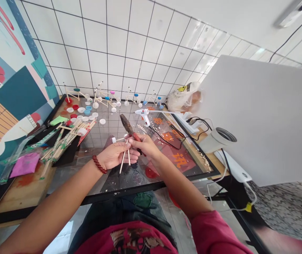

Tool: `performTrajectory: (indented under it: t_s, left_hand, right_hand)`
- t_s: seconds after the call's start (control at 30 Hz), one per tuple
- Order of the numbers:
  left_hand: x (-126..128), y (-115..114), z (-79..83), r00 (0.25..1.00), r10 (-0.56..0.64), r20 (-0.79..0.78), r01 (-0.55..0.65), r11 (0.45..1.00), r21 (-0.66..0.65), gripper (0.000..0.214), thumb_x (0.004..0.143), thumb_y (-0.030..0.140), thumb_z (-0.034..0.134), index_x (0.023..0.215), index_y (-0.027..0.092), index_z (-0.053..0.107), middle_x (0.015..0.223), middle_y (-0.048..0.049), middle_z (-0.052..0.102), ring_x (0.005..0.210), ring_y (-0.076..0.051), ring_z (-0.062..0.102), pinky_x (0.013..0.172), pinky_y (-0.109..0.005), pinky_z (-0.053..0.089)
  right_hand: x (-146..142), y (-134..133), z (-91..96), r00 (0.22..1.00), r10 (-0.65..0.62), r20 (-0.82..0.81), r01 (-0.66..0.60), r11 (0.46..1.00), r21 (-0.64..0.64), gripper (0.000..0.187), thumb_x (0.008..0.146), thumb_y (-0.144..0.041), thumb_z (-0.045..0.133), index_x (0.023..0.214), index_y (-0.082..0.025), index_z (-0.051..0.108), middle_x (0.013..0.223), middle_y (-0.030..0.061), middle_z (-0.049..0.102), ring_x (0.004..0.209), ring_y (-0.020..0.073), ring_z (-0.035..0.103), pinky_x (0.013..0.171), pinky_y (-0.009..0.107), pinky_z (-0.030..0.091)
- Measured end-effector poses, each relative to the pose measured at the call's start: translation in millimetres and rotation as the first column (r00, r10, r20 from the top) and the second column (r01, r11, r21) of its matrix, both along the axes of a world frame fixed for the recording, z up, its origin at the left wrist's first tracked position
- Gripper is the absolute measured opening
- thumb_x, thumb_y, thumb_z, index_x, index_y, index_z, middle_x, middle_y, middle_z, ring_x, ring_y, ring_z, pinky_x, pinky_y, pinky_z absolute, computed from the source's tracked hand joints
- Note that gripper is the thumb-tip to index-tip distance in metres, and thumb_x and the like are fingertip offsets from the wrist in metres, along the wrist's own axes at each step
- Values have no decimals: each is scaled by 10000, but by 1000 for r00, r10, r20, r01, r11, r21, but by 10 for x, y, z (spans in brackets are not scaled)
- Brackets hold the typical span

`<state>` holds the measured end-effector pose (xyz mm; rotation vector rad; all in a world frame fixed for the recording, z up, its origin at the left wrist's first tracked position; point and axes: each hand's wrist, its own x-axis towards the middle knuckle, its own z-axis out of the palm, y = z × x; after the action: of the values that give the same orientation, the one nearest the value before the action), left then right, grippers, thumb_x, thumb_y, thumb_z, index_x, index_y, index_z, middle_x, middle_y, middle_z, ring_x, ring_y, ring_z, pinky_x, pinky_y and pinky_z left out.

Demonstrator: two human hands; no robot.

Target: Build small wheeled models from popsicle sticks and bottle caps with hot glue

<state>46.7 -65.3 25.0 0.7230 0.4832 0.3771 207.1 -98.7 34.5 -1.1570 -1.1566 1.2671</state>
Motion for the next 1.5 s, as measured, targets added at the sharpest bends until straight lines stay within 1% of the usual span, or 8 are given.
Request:
performTrajectory:
  t_s: [0.23,0.37,0.5,0.63,0.8,0.93,1.07,1.5]
  left_hand:
    - [35,40,-60,991,113,-78,-115,993,-23,126,858,209,658,900,92,674,796,-140,750,682,-203,728,697,-351,613]
    - [37,39,-44,985,125,-121,-126,992,-2,125,870,185,631,924,88,688,727,-97,719,619,-167,697,643,-318,609]
    - [41,11,-18,982,171,-85,-165,984,71,122,867,187,629,907,98,704,582,-16,620,476,-93,578,552,-250,578]
    - [55,-8,-25,979,173,-105,-162,981,106,137,864,193,629,921,97,708,600,-26,627,501,-106,595,557,-260,586]
    - [61,-13,-41,979,170,-110,-156,980,121,153,850,217,656,933,98,704,617,-35,647,514,-118,618,568,-277,598]
    - [56,-4,-40,977,187,-100,-175,977,121,160,840,226,675,936,100,696,640,-43,664,527,-128,636,576,-291,605]
    - [57,4,-41,978,173,-118,-162,982,97,156,854,215,657,951,98,694,655,-50,681,541,-137,659,582,-287,606]
    - [61,14,-70,977,164,-136,-155,985,77,145,873,201,622,918,89,703,626,-34,640,493,-104,595,549,-264,586]
  right_hand:
    - [-41,139,-179,983,-116,-141,110,993,-47,331,580,-418,829,667,-160,642,640,-31,582,557,75,482,538,214,396]
    - [22,161,-194,971,-197,-135,199,980,7,324,580,-409,840,664,-157,655,839,9,649,587,66,485,549,216,411]
    - [103,131,-173,962,-170,-215,172,985,-11,334,613,-448,827,772,-178,711,1011,46,680,715,111,583,647,247,480]
    - [156,102,-180,967,-131,-217,146,988,55,286,657,-433,810,816,-203,748,1092,45,687,891,150,620,791,273,489]
    - [154,82,-188,987,-118,-108,125,990,60,318,654,-467,804,800,-191,743,1019,46,703,829,155,610,751,275,474]
    - [123,74,-190,989,-114,-97,116,993,15,356,625,-492,812,745,-174,705,893,35,698,729,130,583,670,252,445]
    - [117,81,-186,987,-137,-86,141,989,38,335,639,-474,798,713,-167,688,913,32,687,692,109,554,631,238,417]
    - [102,87,-212,984,-163,-69,168,983,69,272,648,-416,790,733,-171,705,929,33,694,794,140,599,741,268,459]
